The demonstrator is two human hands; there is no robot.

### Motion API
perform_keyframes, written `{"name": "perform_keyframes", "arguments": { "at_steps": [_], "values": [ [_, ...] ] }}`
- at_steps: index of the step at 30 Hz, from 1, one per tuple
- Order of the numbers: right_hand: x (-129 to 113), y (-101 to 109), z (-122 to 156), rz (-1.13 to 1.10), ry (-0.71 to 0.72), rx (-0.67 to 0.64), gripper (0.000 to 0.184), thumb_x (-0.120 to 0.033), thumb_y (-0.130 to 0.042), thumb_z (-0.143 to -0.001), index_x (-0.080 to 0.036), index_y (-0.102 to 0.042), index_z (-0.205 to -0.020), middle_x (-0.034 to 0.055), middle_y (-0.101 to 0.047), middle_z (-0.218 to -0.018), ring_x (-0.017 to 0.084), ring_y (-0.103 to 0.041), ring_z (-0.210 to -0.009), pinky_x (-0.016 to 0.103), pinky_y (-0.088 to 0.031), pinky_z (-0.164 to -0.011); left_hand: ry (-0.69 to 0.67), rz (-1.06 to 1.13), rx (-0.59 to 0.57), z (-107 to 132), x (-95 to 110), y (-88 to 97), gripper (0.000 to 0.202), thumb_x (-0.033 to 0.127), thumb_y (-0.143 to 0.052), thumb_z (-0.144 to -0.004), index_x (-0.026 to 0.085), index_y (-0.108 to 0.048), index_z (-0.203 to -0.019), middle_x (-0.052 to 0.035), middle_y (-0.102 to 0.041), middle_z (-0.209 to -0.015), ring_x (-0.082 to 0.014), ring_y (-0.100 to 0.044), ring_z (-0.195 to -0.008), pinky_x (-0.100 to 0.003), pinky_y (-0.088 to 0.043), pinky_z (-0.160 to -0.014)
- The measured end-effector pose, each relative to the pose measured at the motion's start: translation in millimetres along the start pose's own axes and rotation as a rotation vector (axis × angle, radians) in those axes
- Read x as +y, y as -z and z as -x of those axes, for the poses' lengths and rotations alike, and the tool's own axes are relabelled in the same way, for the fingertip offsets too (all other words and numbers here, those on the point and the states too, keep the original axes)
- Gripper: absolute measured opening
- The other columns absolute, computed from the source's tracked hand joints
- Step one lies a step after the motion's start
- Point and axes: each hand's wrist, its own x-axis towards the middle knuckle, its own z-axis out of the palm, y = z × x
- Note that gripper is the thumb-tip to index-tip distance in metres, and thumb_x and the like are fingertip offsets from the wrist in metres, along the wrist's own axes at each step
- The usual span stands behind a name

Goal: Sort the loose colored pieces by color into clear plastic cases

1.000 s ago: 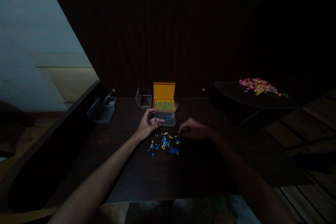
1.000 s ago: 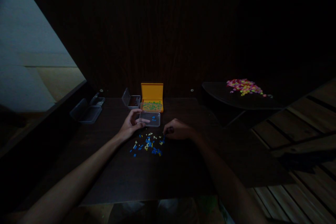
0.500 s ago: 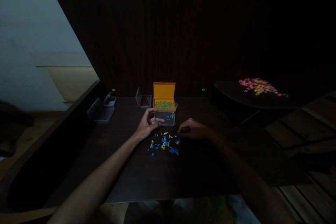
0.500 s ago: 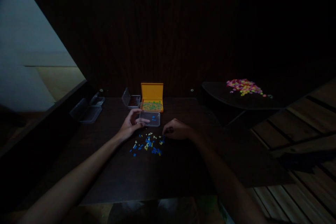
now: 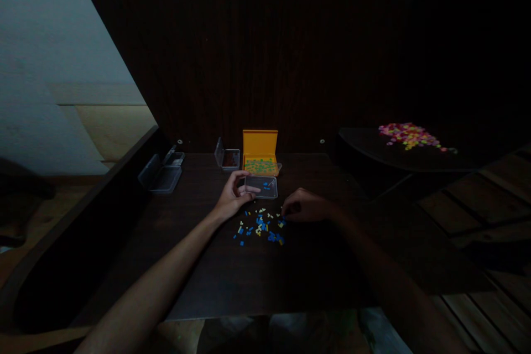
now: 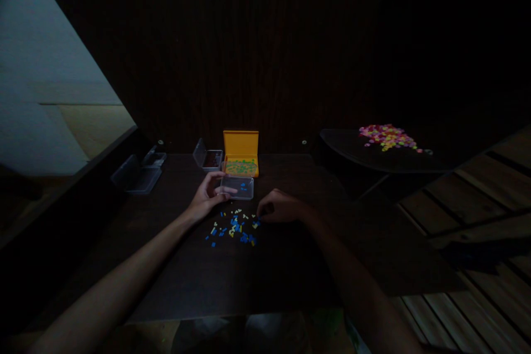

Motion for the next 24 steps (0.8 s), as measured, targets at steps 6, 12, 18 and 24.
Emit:
{"name": "perform_keyframes", "arguments": {
  "at_steps": [6, 12, 18, 24],
  "values": [
    [-3.4, 1.4, -1.8, 0.060, -0.087, 0.041, 0.016, -0.023, -0.066, -0.076, -0.016, -0.074, -0.089, -0.0020, -0.062, -0.064, 0.010, -0.053, -0.057, 0.021, -0.038, -0.058, -0.009, -0.002, -0.005, 0.1, -0.4, 0.7, 0.056, 0.020, -0.083, -0.065, 0.024, -0.048, -0.109, -0.0086, -0.049, -0.132, -0.0175, -0.071, -0.089, -0.024, -0.053, -0.071],
    [-6.3, -2.5, -4.4, 0.165, -0.183, 0.054, 0.013, -0.022, -0.066, -0.077, -0.019, -0.071, -0.089, -0.0036, -0.060, -0.066, 0.010, -0.050, -0.061, 0.022, -0.034, -0.061, -0.010, -0.008, -0.008, -0.2, -0.6, 0.8, 0.055, 0.018, -0.081, -0.066, 0.023, -0.048, -0.110, -0.0095, -0.046, -0.135, -0.0170, -0.071, -0.088, -0.023, -0.053, -0.070],
    [-6.1, -3.8, -3.9, 0.182, -0.219, 0.047, 0.012, -0.024, -0.062, -0.081, -0.019, -0.067, -0.092, -0.0038, -0.059, -0.067, 0.010, -0.048, -0.058, 0.022, -0.030, -0.058, -0.008, 0.011, -0.005, -0.9, -1.1, -0.2, 0.057, 0.017, -0.082, -0.064, 0.023, -0.047, -0.109, -0.0094, -0.046, -0.135, -0.0168, -0.072, -0.087, -0.022, -0.053, -0.069],
    [-8.3, 0.2, -3.7, 0.115, -0.201, 0.073, 0.012, -0.025, -0.059, -0.083, -0.018, -0.066, -0.089, -0.0049, -0.055, -0.062, 0.009, -0.045, -0.053, 0.021, -0.029, -0.055, -0.009, -0.001, 0.000, -0.4, -0.7, -1.0, 0.056, 0.017, -0.081, -0.064, 0.023, -0.047, -0.108, -0.0100, -0.045, -0.136, -0.0175, -0.072, -0.088, -0.021, -0.053, -0.067]
  ]
}}
